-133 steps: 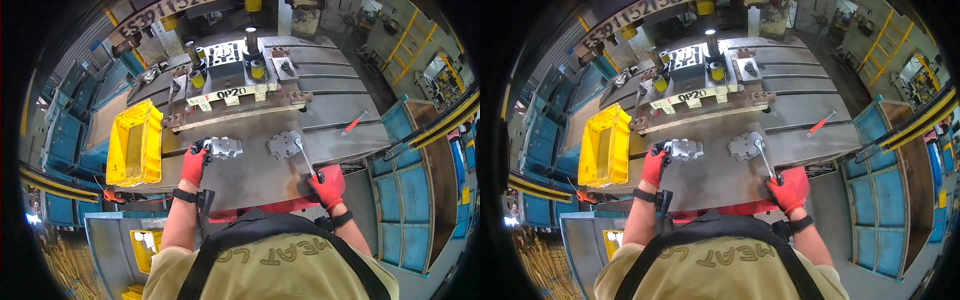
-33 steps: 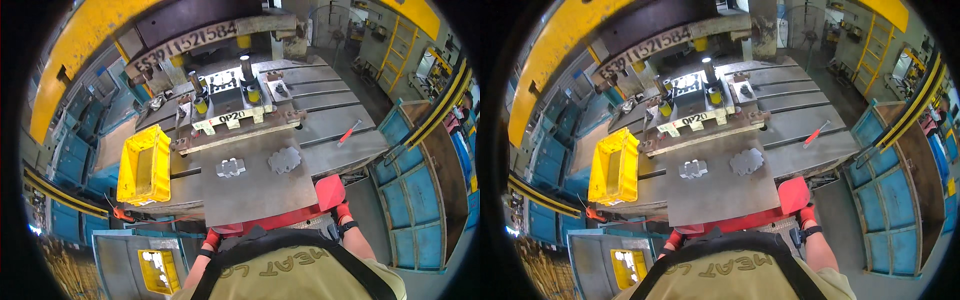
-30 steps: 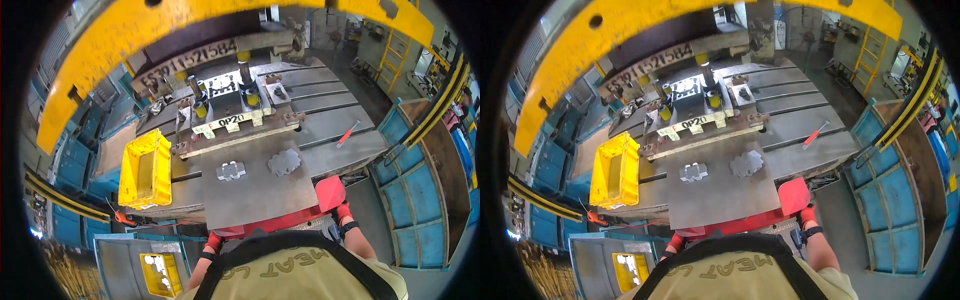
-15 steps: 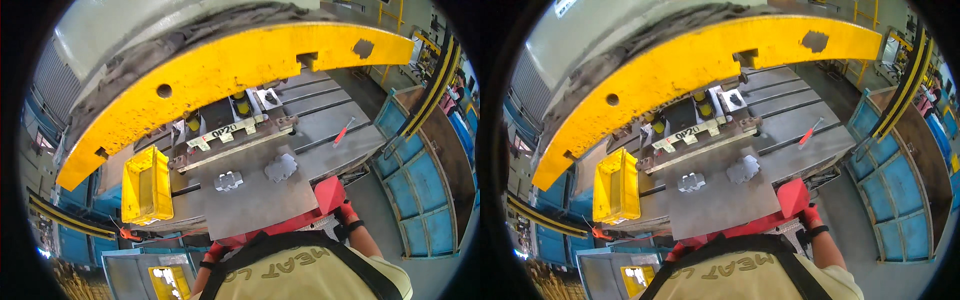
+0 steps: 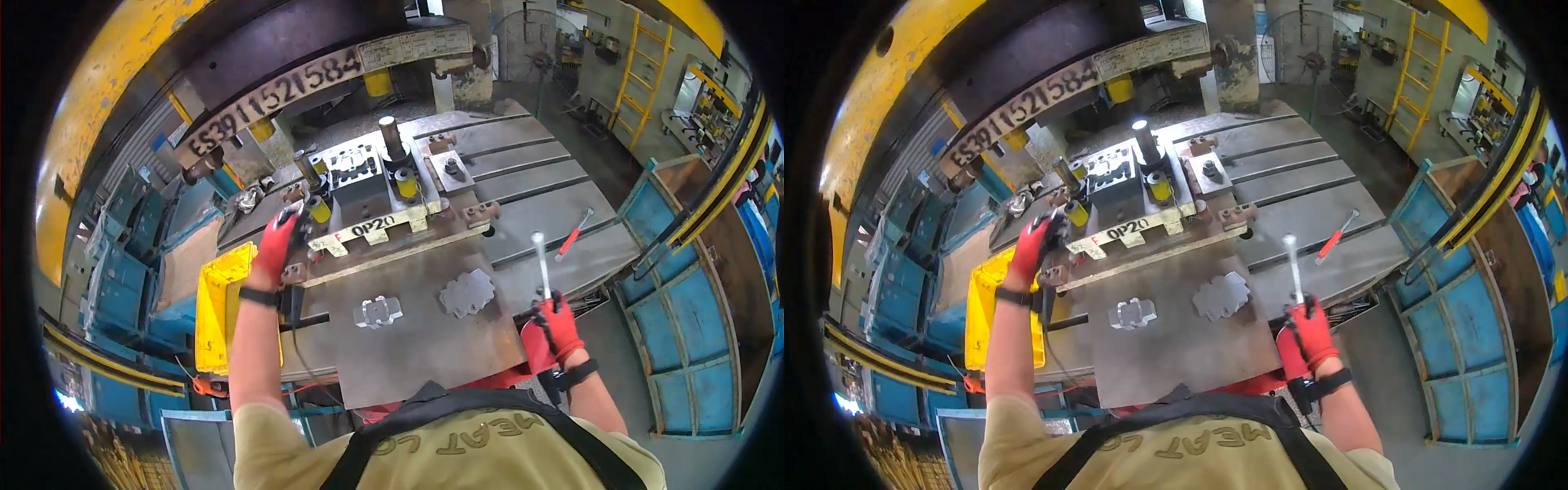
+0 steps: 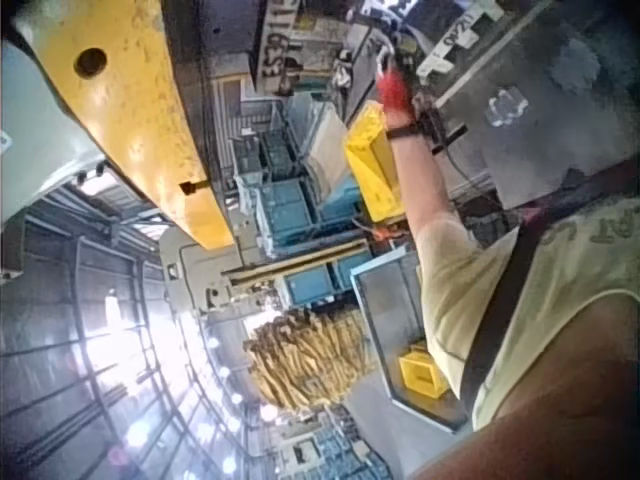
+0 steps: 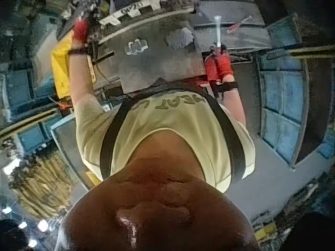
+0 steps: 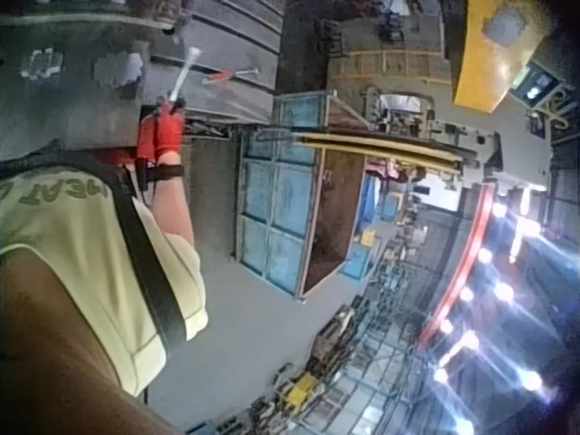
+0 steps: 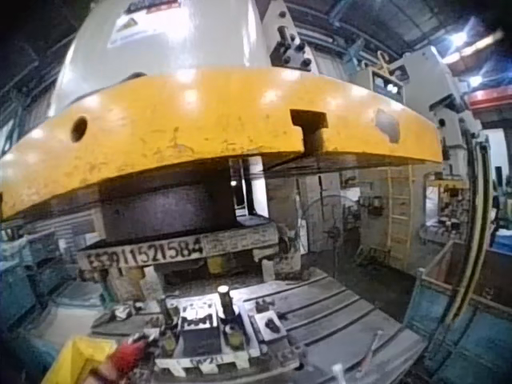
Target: Operator uses a press machine to shape metal parts, using tools to position and remove components.
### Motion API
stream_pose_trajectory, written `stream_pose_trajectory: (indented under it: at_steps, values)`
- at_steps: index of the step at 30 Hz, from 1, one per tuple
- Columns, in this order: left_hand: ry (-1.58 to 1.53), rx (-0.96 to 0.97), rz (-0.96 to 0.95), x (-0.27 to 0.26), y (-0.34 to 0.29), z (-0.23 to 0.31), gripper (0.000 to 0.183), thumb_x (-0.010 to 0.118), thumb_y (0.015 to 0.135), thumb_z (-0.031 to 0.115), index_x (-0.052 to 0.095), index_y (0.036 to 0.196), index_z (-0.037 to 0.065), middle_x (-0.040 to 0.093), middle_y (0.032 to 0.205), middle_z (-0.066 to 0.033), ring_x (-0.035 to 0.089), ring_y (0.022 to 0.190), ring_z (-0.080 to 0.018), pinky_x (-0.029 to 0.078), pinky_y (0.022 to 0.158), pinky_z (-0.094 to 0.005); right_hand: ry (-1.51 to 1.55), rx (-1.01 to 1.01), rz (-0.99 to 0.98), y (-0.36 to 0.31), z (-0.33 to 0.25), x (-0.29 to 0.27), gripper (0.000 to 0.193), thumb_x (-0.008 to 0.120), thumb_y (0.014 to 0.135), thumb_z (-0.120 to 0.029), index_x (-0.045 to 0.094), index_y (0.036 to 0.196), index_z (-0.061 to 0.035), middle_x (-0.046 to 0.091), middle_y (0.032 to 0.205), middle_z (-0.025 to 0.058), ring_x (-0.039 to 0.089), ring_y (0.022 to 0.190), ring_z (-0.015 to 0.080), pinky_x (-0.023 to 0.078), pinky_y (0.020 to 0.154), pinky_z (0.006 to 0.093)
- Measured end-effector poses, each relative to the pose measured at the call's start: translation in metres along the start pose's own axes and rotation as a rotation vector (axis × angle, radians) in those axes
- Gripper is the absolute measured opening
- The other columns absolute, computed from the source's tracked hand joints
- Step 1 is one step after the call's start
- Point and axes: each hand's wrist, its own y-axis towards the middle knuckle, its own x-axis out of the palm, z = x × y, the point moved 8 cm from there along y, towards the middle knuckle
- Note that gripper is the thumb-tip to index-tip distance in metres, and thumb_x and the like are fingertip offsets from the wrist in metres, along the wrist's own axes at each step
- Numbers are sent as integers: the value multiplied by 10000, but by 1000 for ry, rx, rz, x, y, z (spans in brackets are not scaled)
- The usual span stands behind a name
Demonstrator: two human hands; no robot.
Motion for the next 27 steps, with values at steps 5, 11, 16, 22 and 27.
stream_pose_trajectory:
  at_steps: [5, 11, 16, 22, 27]
  values:
    - [594, 82, 135, 13, 101, 12, 299, 495, 707, 241, 483, 905, 17, 535, 818, -105, 509, 737, -182, 395, 641, -255, 74, 229, -292, -35, -7, 61, 103, 495, 725, -108, 448, 804, -60, 418, 603, -8, 395, 478, 73, 334, 413, 194]
    - [1133, -76, 277, 30, 147, -8, 423, 517, 669, 269, 426, 969, -15, 484, 945, -207, 461, 898, -307, 368, 745, -331, -47, 406, -336, -63, 13, 51, 193, 514, 706, -229, 473, 734, -43, 472, 606, 12, 446, 533, 98, 354, 476, 231]
    - [673, 74, 458, 17, 151, 15, 220, 536, 668, 192, 503, 785, 8, 551, 760, -95, 514, 673, -157, 392, 587, -268, -403, 305, -274, -72, -3, 42, 256, 519, 685, -276, 492, 721, -24, 512, 635, 66, 482, 602, 181, 367, 571, 301]
    - [59, 411, 157, 37, 132, 54, 120, 473, 712, 127, 516, 784, 41, 534, 657, -26, 492, 569, -111, 390, 513, -229, -490, 175, -186, -67, -2, 38, 264, 520, 682, -281, 495, 709, -20, 500, 628, 79, 480, 594, 172, 364, 559, 292]
    - [48, 189, 147, 39, 24, 45, 129, 459, 715, 78, 525, 818, 39, 516, 694, 1, 459, 608, -68, 376, 546, -195, -504, 195, -287, -70, -19, 48, 274, 536, 668, -293, 500, 658, -22, 487, 594, 63, 471, 569, 166, 356, 538, 290]
